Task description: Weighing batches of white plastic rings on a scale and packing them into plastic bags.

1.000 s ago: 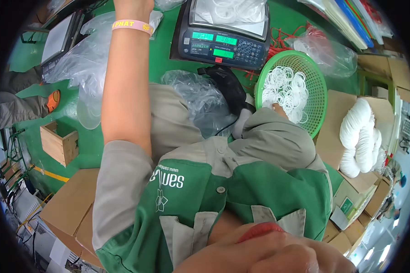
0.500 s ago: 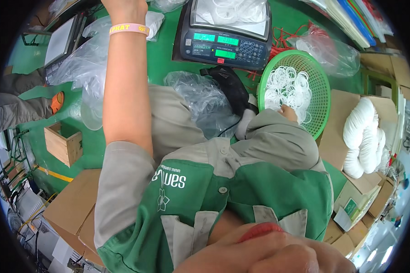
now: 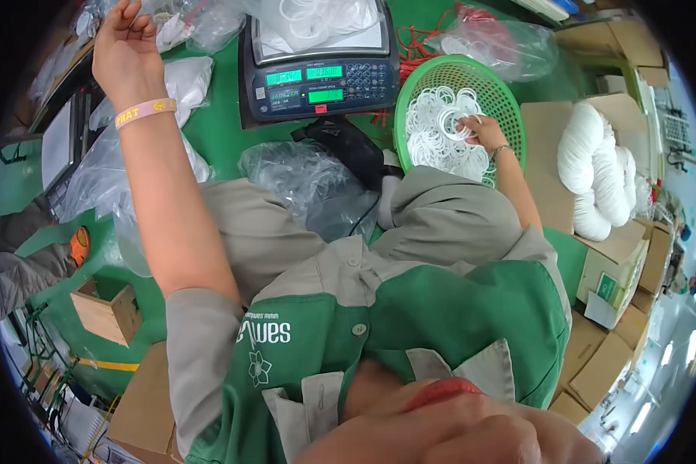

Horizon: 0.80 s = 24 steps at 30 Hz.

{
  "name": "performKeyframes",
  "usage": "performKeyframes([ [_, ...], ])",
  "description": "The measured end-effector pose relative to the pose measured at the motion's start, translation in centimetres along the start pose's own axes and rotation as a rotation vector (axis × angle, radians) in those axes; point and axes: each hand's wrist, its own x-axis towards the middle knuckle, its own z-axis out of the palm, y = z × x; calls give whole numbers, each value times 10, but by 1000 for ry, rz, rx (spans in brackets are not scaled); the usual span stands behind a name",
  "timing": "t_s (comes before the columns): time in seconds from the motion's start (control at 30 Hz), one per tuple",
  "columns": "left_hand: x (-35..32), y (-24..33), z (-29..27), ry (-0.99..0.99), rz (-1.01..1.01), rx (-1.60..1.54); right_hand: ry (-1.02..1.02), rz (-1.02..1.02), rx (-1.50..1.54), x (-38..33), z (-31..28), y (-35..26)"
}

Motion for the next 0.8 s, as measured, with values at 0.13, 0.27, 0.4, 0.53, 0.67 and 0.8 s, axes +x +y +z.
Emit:
performKeyframes([
  [0.13,0,6,-4,-24,-8,-32,29,-8,-160,-3,2,-12],
  [0.27,-3,8,-6,12,18,-8,119,-30,-488,-3,0,-33],
  [0.4,-3,3,2,22,3,-38,105,-391,-502,16,-34,-35],
  [0.53,22,6,-34,-43,3,-48,2,-264,-457,2,-12,-87],
  [0.67,30,3,-45,-55,-2,-63,101,-402,-319,-12,0,-138],
  [0.8,-4,3,-7,61,-9,-49,146,-887,-140,-51,37,-250],
])
